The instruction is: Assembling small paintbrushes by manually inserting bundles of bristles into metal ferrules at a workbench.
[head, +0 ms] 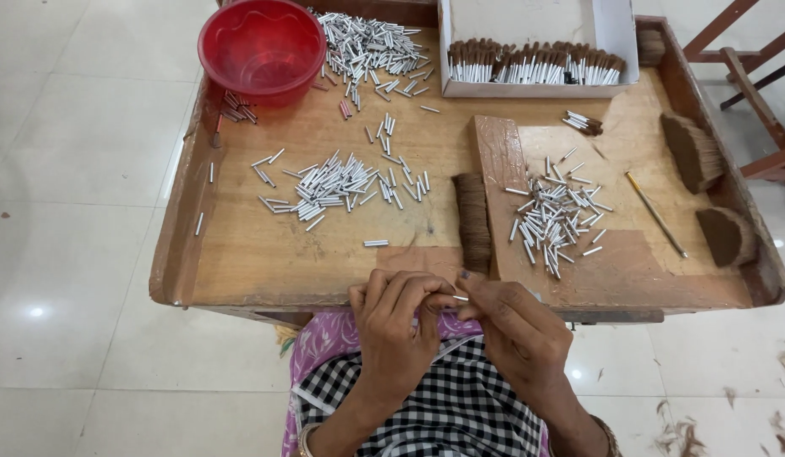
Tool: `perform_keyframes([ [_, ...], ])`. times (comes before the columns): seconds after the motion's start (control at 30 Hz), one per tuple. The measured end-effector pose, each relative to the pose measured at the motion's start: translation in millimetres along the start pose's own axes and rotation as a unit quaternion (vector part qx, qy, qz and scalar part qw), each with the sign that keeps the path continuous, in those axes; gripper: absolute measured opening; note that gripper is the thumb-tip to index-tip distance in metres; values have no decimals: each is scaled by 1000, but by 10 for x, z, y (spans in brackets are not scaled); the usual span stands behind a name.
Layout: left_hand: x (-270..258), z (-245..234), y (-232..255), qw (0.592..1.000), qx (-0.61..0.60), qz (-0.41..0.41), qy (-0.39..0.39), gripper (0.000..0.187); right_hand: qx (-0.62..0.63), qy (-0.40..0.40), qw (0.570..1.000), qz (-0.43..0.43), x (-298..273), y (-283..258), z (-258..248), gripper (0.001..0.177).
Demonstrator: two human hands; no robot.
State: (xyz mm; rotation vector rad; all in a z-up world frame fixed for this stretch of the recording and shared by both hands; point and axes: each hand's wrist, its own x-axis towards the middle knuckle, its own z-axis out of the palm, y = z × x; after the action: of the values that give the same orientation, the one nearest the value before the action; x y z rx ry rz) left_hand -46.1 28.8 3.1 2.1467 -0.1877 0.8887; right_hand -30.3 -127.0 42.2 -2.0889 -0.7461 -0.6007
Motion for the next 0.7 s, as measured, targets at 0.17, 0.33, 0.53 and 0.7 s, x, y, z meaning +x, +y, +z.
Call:
perform_keyframes([
  [0.17,39,-35,50,1000,-9,-2,-7,11,-37,52,998,-6,16,-66,-33,28],
  [0.33,-19,2,89,999,-44,-2,-11,8,-63,98,993,-31,-115,28,24,24],
  [0.53,-68,167,59,996,-67,-23,-60,9,-77,49,996,9,-121,237,-166,26],
  [0.7,-154,418,68,992,-38,-4,-123,55,-320,84,943,47,69,337,-231,22],
])
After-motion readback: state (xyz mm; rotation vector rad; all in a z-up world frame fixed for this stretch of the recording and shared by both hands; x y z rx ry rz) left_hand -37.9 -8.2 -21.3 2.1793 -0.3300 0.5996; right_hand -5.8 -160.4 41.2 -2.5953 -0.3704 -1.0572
